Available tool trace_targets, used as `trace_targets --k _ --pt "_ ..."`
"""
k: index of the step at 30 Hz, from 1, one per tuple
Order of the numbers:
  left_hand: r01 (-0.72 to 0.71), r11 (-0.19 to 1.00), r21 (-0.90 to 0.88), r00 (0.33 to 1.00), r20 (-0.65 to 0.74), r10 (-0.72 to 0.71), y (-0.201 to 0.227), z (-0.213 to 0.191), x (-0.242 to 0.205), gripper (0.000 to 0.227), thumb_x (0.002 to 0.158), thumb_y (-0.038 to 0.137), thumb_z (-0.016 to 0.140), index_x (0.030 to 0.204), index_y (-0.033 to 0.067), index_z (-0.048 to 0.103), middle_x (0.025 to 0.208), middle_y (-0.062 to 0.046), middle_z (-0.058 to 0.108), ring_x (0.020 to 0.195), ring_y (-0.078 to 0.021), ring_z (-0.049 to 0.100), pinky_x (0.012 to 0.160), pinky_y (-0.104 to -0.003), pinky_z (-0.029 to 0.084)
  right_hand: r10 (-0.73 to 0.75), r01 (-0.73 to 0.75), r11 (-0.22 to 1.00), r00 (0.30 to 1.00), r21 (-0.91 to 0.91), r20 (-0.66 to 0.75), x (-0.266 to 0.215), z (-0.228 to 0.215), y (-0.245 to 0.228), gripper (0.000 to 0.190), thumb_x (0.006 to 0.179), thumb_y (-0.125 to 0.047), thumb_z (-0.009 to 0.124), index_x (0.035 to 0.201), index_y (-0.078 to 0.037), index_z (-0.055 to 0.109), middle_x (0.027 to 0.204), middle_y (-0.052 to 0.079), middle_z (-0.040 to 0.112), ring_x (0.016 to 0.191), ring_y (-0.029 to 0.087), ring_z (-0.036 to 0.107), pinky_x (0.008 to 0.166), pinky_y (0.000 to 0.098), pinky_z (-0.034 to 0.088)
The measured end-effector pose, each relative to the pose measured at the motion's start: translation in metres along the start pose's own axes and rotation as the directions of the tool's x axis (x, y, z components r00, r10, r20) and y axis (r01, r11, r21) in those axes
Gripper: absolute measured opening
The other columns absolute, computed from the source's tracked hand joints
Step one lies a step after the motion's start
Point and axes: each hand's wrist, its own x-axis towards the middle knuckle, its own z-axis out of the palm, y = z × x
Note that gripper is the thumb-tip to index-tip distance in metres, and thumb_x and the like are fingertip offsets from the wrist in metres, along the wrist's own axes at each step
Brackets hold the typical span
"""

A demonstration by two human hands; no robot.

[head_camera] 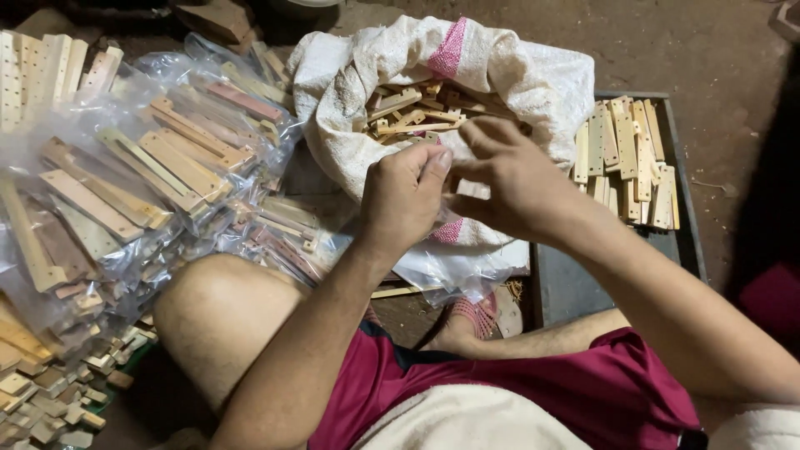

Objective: The person picks up wooden slats from a large bag, places them into plastic sleeves, and sets the filled sleeves aside into a tray or onto the floor.

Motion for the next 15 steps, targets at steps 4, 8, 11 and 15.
trace_targets --k 4,8,11,15 --pt "0.114 0.992 0.045 0.992 -0.065 -0.111 0.004 0.003 -0.009 0.022 0.098 0.023 0.059 0.102 0.0144 0.079 0.077 -0.014 0.076 0.081 -0.0346 0.076 0.066 -0.047 0.060 0.157 -0.129 0.975 0.977 -0.182 0.147 0.006 0.035 0.001 0.029 0.086 -0.044 0.071 0.099 -0.021 0.082 0.131 0.018 0.065 0.133 0.045 0.054 0.099 0.0563 0.052" --pt "0.225 0.969 0.104 0.974 -0.043 -0.222 0.014 -0.013 -0.011 0.027 0.098 0.022 0.057 0.111 0.0139 0.078 0.092 -0.014 0.079 0.093 -0.0380 0.075 0.074 -0.052 0.060 0.280 -0.251 0.940 0.955 0.230 -0.100 0.016 0.008 -0.001 0.016 0.082 -0.018 0.083 0.098 -0.019 0.083 0.104 0.017 0.077 0.112 0.043 0.069 0.088 0.0513 0.056" --pt "0.277 0.954 0.117 0.960 -0.062 -0.272 0.018 -0.028 -0.011 0.026 0.096 0.024 0.059 0.110 0.0162 0.079 0.089 -0.012 0.079 0.093 -0.0334 0.076 0.075 -0.047 0.062 0.467 -0.352 0.853 0.844 0.385 -0.264 0.025 0.027 0.054 0.010 0.099 -0.027 0.079 0.106 -0.020 0.081 0.086 0.007 0.077 0.087 0.027 0.076 0.069 0.0395 0.057" --pt "0.333 0.942 0.039 0.942 -0.059 -0.330 0.014 -0.033 -0.010 0.028 0.096 0.019 0.057 0.112 0.0132 0.079 0.092 -0.016 0.079 0.097 -0.0356 0.075 0.075 -0.047 0.061 0.684 -0.496 0.655 0.709 0.570 -0.170 0.043 0.139 0.140 0.015 0.095 -0.031 0.079 0.106 -0.022 0.080 0.084 0.007 0.077 0.084 0.022 0.077 0.067 0.0330 0.059"
